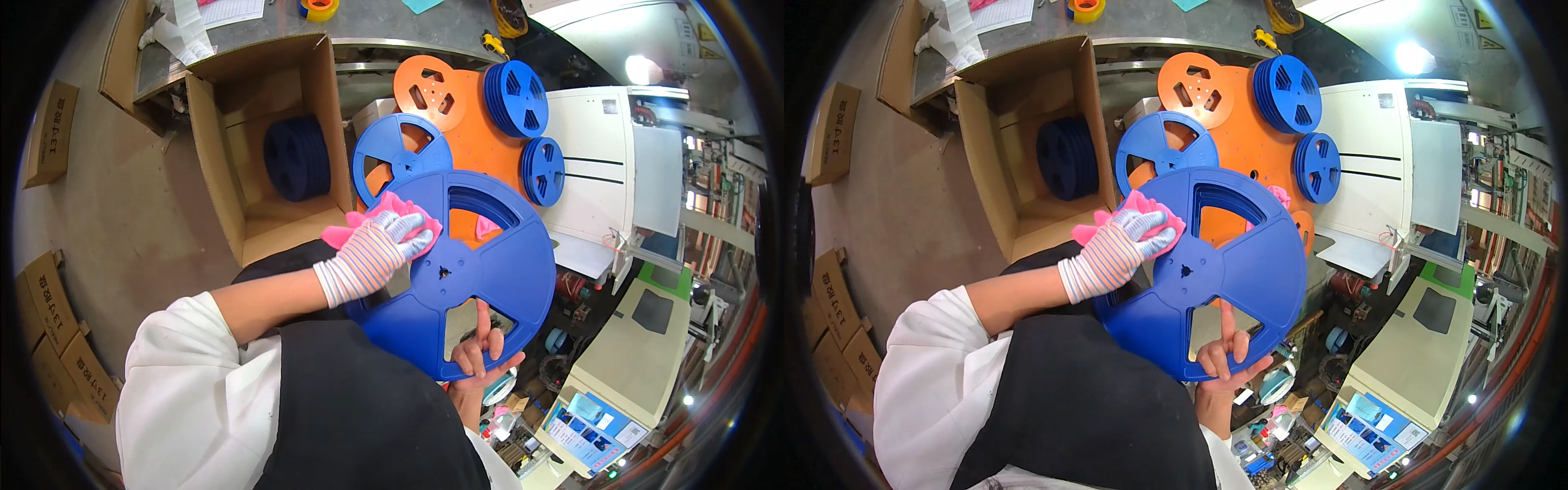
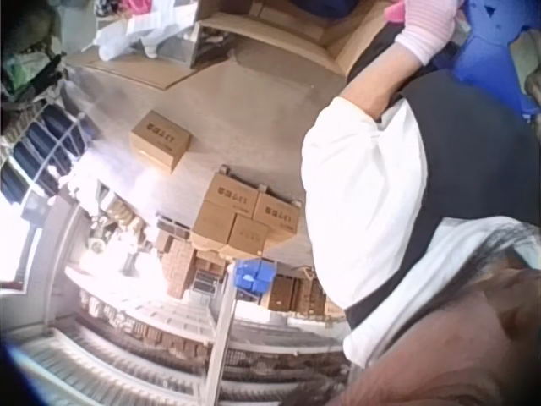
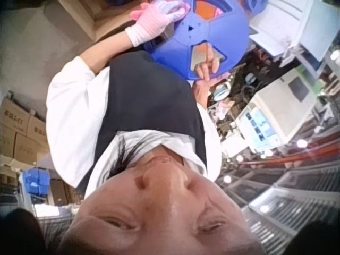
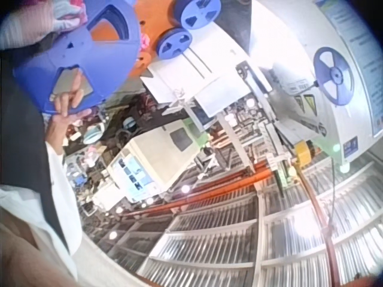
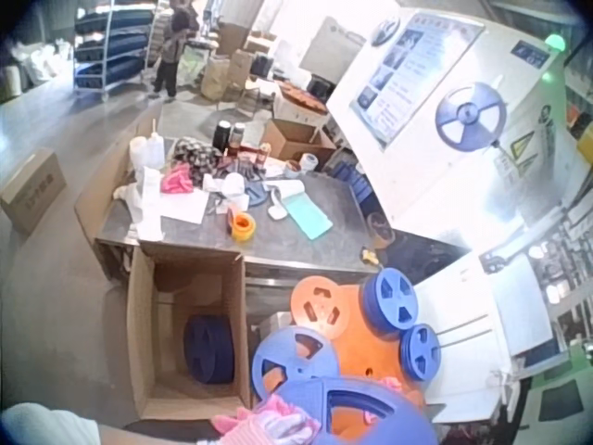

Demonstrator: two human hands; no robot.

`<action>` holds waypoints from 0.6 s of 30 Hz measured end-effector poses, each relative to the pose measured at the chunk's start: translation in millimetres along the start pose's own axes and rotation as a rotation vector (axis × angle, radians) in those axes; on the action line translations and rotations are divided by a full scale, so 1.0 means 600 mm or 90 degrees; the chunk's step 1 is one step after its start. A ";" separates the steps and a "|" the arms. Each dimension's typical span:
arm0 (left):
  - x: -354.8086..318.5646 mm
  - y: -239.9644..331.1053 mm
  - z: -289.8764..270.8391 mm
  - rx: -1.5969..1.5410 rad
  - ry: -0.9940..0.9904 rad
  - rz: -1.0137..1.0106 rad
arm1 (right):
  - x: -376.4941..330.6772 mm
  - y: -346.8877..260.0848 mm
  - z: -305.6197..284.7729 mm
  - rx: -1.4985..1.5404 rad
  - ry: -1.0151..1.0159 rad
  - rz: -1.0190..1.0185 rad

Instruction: The person wipes the surfaces of blue plastic spools with a pink cloth, then places them into a cardboard box. The person also stacks blue spools on a conveyor belt.

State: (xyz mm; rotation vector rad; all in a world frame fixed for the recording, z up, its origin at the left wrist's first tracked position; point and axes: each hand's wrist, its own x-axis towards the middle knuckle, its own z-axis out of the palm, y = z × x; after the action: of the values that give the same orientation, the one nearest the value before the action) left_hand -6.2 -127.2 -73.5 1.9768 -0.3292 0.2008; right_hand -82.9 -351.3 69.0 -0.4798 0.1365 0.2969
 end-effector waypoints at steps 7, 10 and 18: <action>0.046 0.009 -0.043 0.198 -0.105 0.042 | -0.018 -0.001 -0.012 0.005 0.001 -0.007; 0.045 -0.021 -0.039 0.336 -0.186 0.007 | -0.029 -0.002 -0.015 0.003 0.040 -0.015; -0.006 -0.156 -0.163 0.228 -0.053 -0.293 | -0.039 -0.009 -0.021 0.066 -0.089 -0.065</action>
State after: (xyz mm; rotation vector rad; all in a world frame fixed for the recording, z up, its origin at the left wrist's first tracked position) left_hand 20.8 -1.0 -115.0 2.3583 0.1244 -0.1289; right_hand -104.1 -367.4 64.8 -0.3606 -0.0085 0.2210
